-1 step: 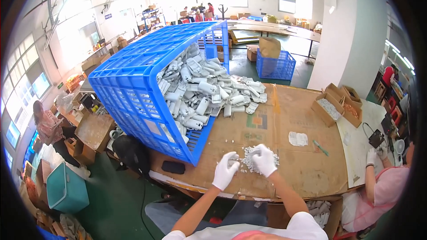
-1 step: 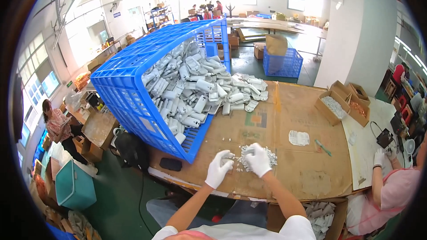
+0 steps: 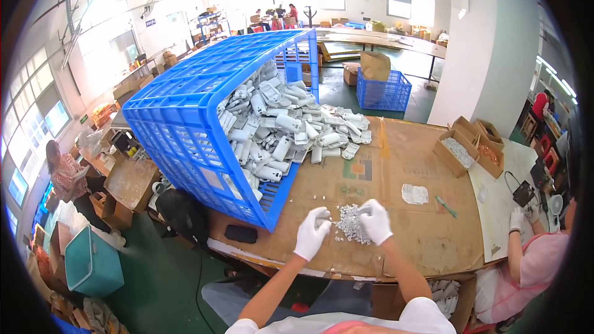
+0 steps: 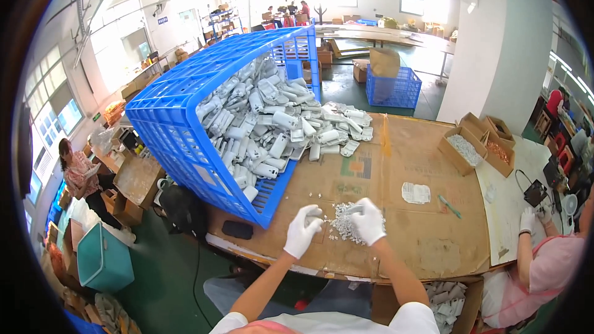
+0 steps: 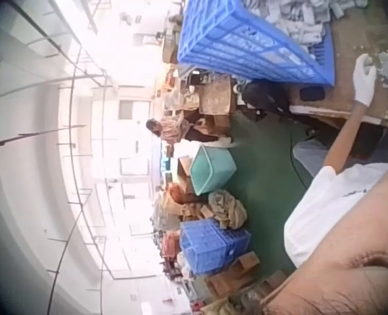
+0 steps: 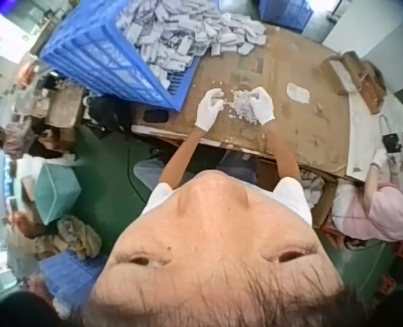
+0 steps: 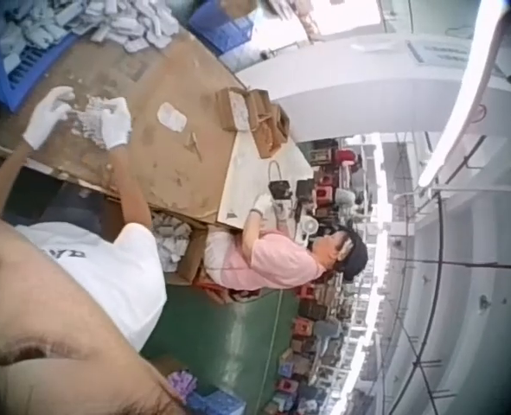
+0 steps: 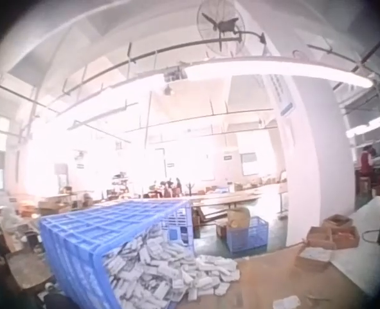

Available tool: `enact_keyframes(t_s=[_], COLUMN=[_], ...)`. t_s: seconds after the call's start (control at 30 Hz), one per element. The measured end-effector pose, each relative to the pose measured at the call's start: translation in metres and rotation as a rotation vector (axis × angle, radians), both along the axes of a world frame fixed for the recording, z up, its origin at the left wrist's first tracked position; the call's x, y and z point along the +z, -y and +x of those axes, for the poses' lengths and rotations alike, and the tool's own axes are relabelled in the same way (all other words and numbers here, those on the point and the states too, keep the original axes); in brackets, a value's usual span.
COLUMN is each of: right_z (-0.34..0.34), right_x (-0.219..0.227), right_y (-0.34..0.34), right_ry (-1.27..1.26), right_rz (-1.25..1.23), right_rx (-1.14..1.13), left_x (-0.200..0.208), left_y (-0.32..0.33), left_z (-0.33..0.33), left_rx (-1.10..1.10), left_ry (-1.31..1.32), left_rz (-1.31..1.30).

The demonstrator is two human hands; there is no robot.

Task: The person picks up a plastic housing from a blue crate, presses small white components from a pile into it by hand, and places the assembled unit into a cardboard box.

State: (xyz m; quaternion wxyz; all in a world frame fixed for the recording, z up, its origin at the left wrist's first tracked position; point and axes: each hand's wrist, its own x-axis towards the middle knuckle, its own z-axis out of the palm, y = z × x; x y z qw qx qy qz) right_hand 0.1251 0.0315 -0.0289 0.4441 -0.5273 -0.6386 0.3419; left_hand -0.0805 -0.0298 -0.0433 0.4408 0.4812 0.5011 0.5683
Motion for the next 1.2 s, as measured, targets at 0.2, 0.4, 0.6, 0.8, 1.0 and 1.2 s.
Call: enact_keyframes(t_s=[0.2, 0.4, 0.6, 0.8, 1.0, 1.2], right_z=[0.180, 0.319, 0.443, 0.483, 0.265, 0.124], right_x=[-0.004, 0.003, -0.034, -0.030, 0.003, -0.025], right_y=[-0.026, -0.052, -0.055, -0.065, -0.081, -0.011], right_ry=[0.086, 0.934, 1.173, 1.593, 1.116, 0.466], right_rz=[-0.062, -0.029, -0.255, -0.135, 0.437, 0.115], right_rx=[-0.439, -0.804, -0.859, -1.124, -0.472, 0.054], left_x=[0.016, -0.010, -0.046, -0.040, -0.028, -0.009], left_y=[-0.132, -0.256, -0.299, -0.277, -0.220, -0.171], left_z=[-0.023, -0.043, -0.022, -0.017, -0.045, -0.045], left_rx=[0.378, 0.405, 0.410, 0.383, 0.481, 0.362], left_ry=[-0.828, -1.466, -1.570, -1.612, -1.648, -1.286], left_rz=[0.342, -0.052, 0.021, 0.176, 0.063, -0.043])
